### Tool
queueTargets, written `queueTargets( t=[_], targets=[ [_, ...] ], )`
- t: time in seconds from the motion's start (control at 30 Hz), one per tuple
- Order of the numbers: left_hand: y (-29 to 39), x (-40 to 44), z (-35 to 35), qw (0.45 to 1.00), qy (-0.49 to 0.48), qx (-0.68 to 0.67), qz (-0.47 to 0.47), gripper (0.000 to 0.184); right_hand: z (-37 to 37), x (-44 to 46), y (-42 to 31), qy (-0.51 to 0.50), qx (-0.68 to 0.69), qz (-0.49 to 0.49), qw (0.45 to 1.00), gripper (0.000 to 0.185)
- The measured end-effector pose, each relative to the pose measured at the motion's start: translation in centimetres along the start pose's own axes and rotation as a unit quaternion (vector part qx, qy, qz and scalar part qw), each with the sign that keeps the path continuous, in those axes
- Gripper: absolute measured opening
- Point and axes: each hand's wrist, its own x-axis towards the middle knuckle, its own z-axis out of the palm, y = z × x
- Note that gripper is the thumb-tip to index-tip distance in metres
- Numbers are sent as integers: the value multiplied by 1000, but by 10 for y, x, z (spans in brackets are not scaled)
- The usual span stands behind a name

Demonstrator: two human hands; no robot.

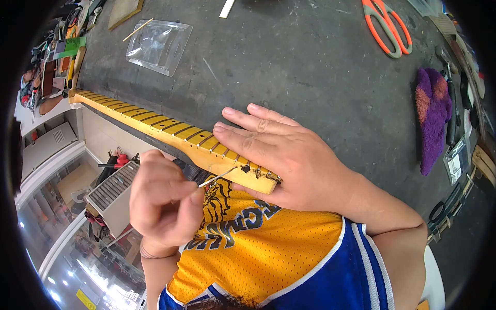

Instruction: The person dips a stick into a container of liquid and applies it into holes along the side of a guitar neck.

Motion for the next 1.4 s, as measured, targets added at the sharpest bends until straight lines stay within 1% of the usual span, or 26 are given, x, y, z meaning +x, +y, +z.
queueTargets(
  t=[0.03, 0.1, 0.17, 0.27, 0.47, 0.87, 1.27, 1.33, 1.4],
  targets=[
    [3, -3, 3, 1000, 1, 0, 0, 33, -1, 0, 0, -4, 3, 6, 1000, 82],
    [12, -11, 8, 998, -9, 48, 42, 39, -1, -1, 0, -5, 3, 5, 1000, 82],
    [18, -20, 16, 997, -17, 71, 34, 41, 0, -1, 1, -6, 2, 3, 1000, 82],
    [17, -28, 24, 993, -10, 105, 62, 48, 0, -2, 1, -5, 2, 2, 1000, 82],
    [18, -29, 24, 990, -1, 128, 61, 46, 1, -2, 1, 0, 0, 0, 1000, 80],
    [18, -27, 21, 990, -2, 134, 43, 44, 1, -2, 2, -5, -2, -1, 1000, 80],
    [17, -26, 23, 991, 4, 120, 50, 43, 1, -2, 1, -3, -6, -2, 1000, 80],
    [18, -25, 22, 992, 4, 117, 50, 43, 2, -1, 1, 8, -16, -18, 1000, 75],
    [19, -24, 21, 992, 3, 113, 51, 43, 1, -2, 1, 4, -10, -10, 1000, 77]
  ],
)
